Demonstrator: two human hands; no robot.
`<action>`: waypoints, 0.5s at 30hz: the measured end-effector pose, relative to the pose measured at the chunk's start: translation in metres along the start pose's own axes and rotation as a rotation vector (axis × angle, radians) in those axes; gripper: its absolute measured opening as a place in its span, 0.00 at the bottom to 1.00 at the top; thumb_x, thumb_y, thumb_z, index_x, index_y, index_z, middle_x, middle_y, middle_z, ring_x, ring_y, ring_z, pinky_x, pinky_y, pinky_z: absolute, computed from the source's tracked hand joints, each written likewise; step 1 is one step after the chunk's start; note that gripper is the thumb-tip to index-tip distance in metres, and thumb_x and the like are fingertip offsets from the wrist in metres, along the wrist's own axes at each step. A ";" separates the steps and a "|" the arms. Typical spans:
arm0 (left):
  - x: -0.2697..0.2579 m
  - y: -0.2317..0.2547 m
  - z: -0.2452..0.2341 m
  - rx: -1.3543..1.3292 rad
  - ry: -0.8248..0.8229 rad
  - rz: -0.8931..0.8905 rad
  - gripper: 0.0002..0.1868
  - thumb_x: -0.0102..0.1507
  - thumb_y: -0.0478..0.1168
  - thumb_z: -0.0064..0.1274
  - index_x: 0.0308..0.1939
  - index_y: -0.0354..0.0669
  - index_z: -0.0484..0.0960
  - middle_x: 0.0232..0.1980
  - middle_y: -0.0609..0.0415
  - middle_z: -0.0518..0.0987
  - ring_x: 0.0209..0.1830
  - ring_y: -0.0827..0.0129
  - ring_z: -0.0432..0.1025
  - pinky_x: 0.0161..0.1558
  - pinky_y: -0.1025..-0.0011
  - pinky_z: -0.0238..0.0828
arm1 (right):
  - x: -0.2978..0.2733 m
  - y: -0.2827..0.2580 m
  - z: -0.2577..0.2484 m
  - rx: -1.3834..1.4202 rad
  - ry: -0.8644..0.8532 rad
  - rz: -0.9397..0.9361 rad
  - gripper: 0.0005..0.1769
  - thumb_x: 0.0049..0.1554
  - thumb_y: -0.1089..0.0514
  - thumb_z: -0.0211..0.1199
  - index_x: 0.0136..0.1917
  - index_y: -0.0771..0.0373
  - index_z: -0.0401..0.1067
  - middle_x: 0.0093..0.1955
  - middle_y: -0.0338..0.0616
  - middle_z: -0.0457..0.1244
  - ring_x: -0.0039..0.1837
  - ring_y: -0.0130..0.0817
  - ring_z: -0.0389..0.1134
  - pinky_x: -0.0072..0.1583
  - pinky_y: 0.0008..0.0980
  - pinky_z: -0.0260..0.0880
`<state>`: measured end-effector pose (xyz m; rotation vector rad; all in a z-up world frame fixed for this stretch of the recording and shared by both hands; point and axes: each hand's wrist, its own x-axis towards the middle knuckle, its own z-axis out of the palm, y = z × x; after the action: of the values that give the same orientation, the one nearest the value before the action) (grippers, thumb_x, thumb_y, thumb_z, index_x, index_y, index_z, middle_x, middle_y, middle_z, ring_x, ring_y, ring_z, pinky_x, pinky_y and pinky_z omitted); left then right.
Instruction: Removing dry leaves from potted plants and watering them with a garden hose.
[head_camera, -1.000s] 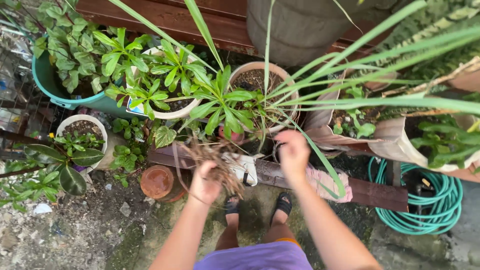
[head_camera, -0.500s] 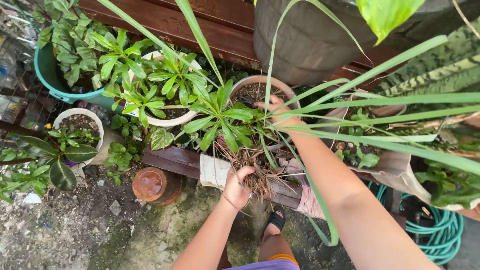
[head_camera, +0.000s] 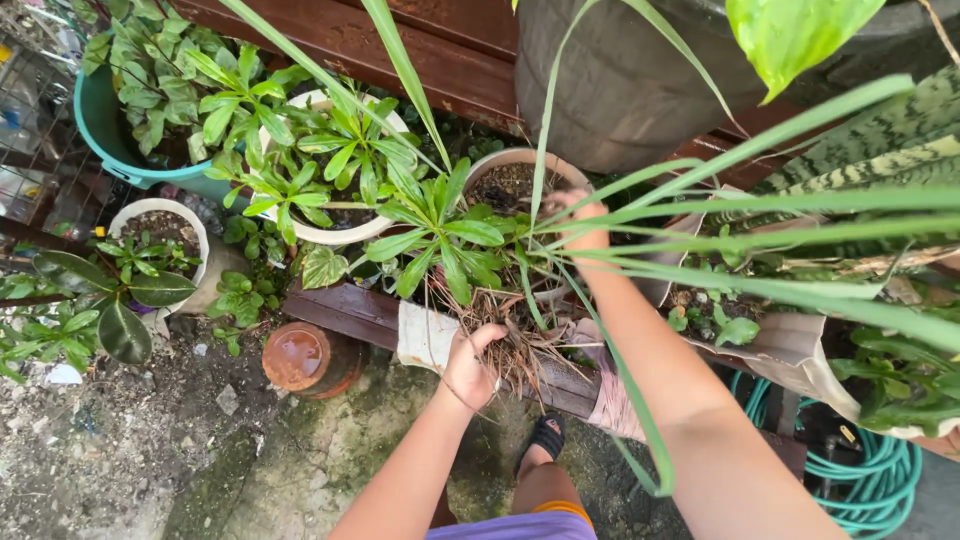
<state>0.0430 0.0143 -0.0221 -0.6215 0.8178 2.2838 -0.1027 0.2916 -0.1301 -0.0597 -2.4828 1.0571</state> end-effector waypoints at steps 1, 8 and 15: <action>-0.001 0.002 0.002 0.000 0.000 -0.005 0.16 0.56 0.28 0.55 0.49 0.34 0.80 0.43 0.50 0.83 0.41 0.61 0.80 0.43 0.62 0.80 | 0.003 -0.008 -0.013 -0.003 0.000 0.004 0.10 0.59 0.71 0.63 0.49 0.58 0.79 0.47 0.42 0.70 0.49 0.34 0.74 0.53 0.29 0.75; -0.002 0.015 0.020 -0.014 -0.011 -0.046 0.22 0.55 0.29 0.53 0.54 0.37 0.78 0.45 0.49 0.84 0.42 0.58 0.80 0.44 0.56 0.81 | 0.001 -0.070 -0.085 0.077 0.313 0.288 0.18 0.53 0.68 0.64 0.57 0.63 0.78 0.45 0.46 0.71 0.45 0.35 0.73 0.47 0.32 0.74; 0.021 0.013 0.012 0.014 -0.093 0.064 0.22 0.55 0.26 0.54 0.54 0.36 0.77 0.46 0.50 0.82 0.43 0.59 0.79 0.47 0.60 0.80 | -0.060 -0.116 -0.125 0.325 0.391 0.495 0.13 0.59 0.65 0.63 0.57 0.69 0.77 0.41 0.45 0.70 0.39 0.26 0.70 0.42 0.28 0.71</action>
<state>0.0164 0.0233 -0.0212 -0.4856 0.8193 2.3440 0.0176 0.2819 0.0039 -0.7366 -1.9578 1.4690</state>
